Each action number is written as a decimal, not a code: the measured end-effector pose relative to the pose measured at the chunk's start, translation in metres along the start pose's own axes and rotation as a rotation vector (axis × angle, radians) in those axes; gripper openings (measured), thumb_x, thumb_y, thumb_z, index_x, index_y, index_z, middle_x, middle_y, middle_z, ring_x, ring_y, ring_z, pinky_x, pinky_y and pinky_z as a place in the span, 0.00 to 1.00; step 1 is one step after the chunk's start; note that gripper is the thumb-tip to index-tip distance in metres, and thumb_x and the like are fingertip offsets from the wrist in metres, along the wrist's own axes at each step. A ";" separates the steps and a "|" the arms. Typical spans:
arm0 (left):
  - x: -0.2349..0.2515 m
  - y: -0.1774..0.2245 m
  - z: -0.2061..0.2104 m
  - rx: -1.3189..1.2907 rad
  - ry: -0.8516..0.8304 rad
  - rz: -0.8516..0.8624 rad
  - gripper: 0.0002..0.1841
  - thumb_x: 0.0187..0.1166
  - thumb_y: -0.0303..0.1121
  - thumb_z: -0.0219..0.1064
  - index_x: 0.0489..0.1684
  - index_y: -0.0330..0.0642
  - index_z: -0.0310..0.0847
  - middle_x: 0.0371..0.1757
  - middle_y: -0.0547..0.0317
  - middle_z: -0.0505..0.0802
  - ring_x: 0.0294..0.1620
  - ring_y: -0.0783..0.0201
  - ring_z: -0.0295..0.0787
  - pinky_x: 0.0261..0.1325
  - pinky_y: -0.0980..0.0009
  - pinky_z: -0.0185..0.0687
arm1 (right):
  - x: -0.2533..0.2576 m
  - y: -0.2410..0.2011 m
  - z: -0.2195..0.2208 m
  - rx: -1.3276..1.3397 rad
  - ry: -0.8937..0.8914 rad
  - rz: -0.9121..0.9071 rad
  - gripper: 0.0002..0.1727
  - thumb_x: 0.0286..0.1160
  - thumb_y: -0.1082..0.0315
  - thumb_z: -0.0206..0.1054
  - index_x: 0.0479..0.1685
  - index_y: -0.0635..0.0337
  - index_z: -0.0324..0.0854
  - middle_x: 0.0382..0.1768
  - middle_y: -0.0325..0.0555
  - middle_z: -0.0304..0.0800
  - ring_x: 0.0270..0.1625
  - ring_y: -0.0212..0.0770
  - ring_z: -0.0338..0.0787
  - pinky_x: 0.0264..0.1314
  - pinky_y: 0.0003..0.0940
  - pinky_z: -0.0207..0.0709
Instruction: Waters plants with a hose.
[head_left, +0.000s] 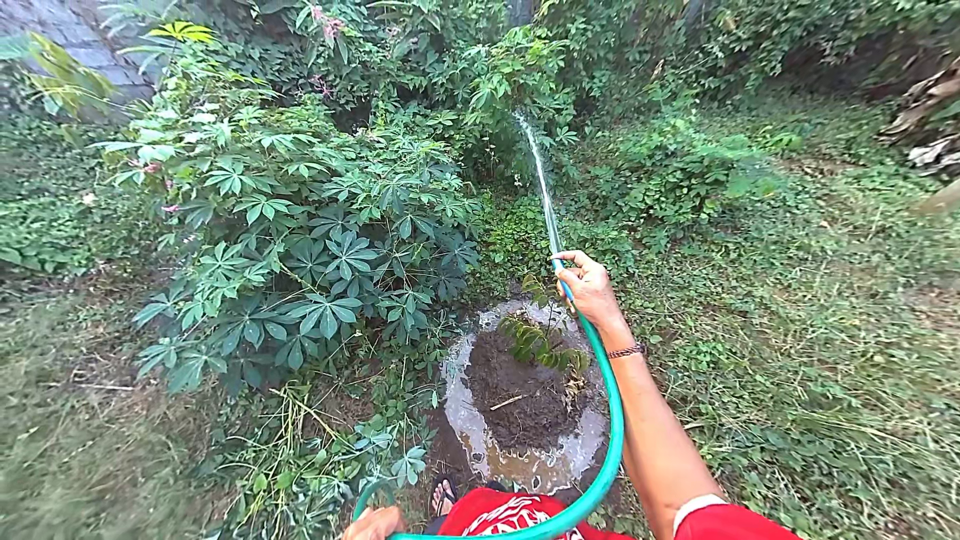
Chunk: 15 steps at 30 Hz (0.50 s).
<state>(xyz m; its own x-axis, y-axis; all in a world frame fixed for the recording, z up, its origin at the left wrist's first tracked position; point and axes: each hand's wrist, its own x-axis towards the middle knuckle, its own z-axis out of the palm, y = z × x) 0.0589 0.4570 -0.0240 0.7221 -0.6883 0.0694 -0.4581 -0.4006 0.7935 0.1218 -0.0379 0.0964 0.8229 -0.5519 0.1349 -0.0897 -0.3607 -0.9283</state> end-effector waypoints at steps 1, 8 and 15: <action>0.000 0.000 0.000 0.001 -0.001 0.001 0.30 0.60 0.61 0.82 0.20 0.38 0.85 0.23 0.52 0.88 0.29 0.55 0.85 0.42 0.54 0.77 | 0.000 0.001 -0.001 0.001 0.001 0.005 0.16 0.89 0.70 0.59 0.71 0.55 0.79 0.18 0.43 0.82 0.12 0.32 0.73 0.12 0.26 0.68; 0.003 -0.002 0.000 0.000 -0.016 0.005 0.30 0.60 0.62 0.81 0.20 0.38 0.85 0.23 0.52 0.88 0.29 0.55 0.85 0.42 0.54 0.78 | -0.003 0.007 -0.004 0.001 0.018 0.011 0.16 0.89 0.69 0.60 0.70 0.57 0.80 0.17 0.43 0.81 0.11 0.32 0.73 0.12 0.26 0.68; 0.004 0.002 -0.002 -0.002 -0.023 0.001 0.30 0.61 0.61 0.81 0.20 0.38 0.85 0.23 0.52 0.88 0.29 0.55 0.85 0.42 0.54 0.78 | -0.006 0.022 -0.001 0.033 0.010 0.087 0.16 0.89 0.68 0.60 0.70 0.58 0.80 0.17 0.42 0.80 0.12 0.31 0.74 0.13 0.26 0.68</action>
<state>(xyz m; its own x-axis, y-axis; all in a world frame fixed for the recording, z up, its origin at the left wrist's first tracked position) 0.0623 0.4551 -0.0211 0.7096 -0.7024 0.0564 -0.4578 -0.3987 0.7946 0.1144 -0.0435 0.0754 0.8069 -0.5879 0.0568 -0.1419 -0.2863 -0.9476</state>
